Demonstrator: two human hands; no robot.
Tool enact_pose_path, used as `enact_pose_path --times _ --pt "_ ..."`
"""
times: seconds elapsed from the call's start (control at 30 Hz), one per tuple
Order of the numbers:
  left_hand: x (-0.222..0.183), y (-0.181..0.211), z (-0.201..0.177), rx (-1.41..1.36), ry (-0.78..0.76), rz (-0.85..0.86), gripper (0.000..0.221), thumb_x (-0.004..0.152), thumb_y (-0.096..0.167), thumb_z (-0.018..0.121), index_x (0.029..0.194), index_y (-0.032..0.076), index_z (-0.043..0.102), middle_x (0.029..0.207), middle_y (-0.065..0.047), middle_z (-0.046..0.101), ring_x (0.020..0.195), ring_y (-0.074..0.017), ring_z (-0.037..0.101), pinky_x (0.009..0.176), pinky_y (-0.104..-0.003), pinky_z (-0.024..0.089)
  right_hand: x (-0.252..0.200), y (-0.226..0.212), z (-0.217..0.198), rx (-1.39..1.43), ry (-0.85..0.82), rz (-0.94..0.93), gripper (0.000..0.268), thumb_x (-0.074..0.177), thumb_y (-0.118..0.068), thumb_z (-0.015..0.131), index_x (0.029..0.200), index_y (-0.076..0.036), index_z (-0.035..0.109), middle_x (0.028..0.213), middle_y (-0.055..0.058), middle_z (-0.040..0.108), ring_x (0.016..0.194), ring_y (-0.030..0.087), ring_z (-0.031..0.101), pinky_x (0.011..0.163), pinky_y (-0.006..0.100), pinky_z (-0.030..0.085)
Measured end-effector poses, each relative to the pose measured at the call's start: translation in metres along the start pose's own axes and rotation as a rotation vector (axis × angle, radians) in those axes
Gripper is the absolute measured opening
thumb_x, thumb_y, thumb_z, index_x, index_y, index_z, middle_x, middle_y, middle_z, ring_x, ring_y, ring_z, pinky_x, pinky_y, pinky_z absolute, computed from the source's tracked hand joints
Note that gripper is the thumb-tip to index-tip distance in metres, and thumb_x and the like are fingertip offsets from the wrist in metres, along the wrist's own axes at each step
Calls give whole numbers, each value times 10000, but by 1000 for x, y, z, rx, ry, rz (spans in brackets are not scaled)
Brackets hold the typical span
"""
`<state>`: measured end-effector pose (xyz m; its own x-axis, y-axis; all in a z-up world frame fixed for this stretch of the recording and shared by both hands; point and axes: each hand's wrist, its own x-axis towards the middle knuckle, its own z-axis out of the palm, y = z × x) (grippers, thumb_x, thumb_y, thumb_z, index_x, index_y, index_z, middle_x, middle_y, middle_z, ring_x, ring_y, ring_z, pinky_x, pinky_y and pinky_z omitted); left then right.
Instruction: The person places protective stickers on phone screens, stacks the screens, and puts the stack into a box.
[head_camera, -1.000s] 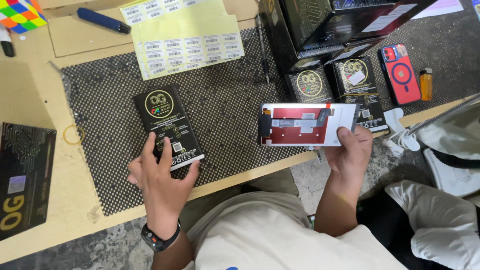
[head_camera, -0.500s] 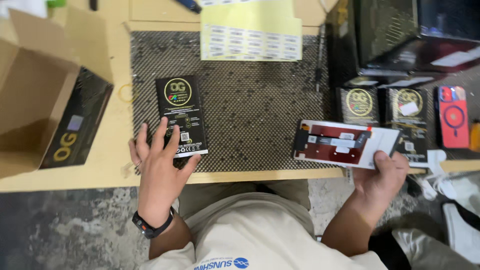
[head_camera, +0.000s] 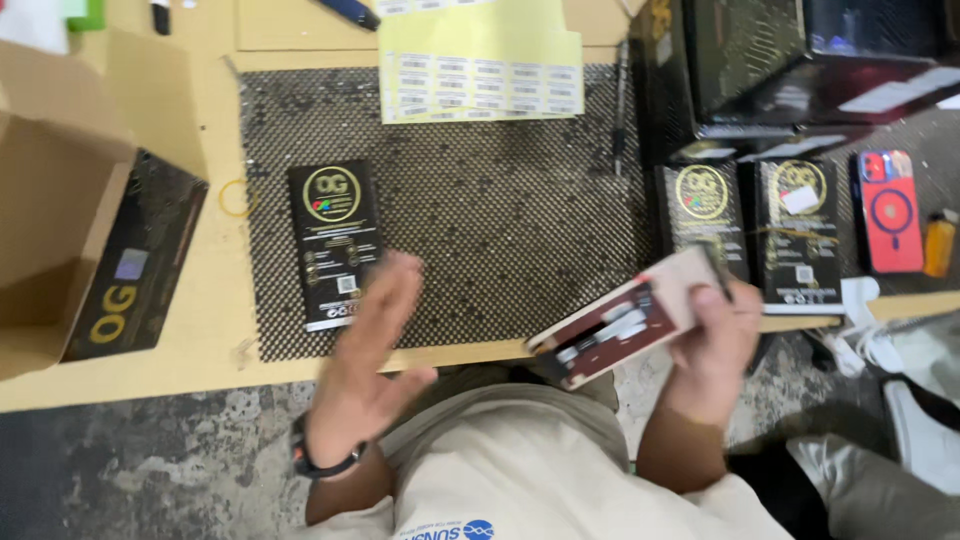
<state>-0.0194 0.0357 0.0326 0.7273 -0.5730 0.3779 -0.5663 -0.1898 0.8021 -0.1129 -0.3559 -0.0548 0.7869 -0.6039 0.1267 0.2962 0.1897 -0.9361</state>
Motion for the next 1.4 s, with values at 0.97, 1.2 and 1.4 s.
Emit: enact_pose_path --times 0.97,1.2,1.4 --pt "80 8 65 -1561 293 145 624 839 -110 539 1452 -125 423 1325 -398 577 1254 -520 580 1100 -731 398 -28 27 166 501 -802 159 779 1036 -580 461 862 164 613 603 229 613 474 288 680 425 349 567" --pt "79 3 73 -1704 193 -64 631 772 -138 587 1396 -164 498 1233 -436 625 1129 -554 647 777 -546 620 -42 57 137 623 -806 83 628 1047 -394 529 1125 228 567 883 380 663 604 385 739 500 461 621" --pt "79 10 63 -1579 115 -97 607 812 -142 564 1406 -54 472 1246 -363 652 1149 -444 675 850 -447 596 -34 61 133 756 -877 76 553 1021 -280 620 1352 157 544 917 335 627 623 375 743 529 444 651"
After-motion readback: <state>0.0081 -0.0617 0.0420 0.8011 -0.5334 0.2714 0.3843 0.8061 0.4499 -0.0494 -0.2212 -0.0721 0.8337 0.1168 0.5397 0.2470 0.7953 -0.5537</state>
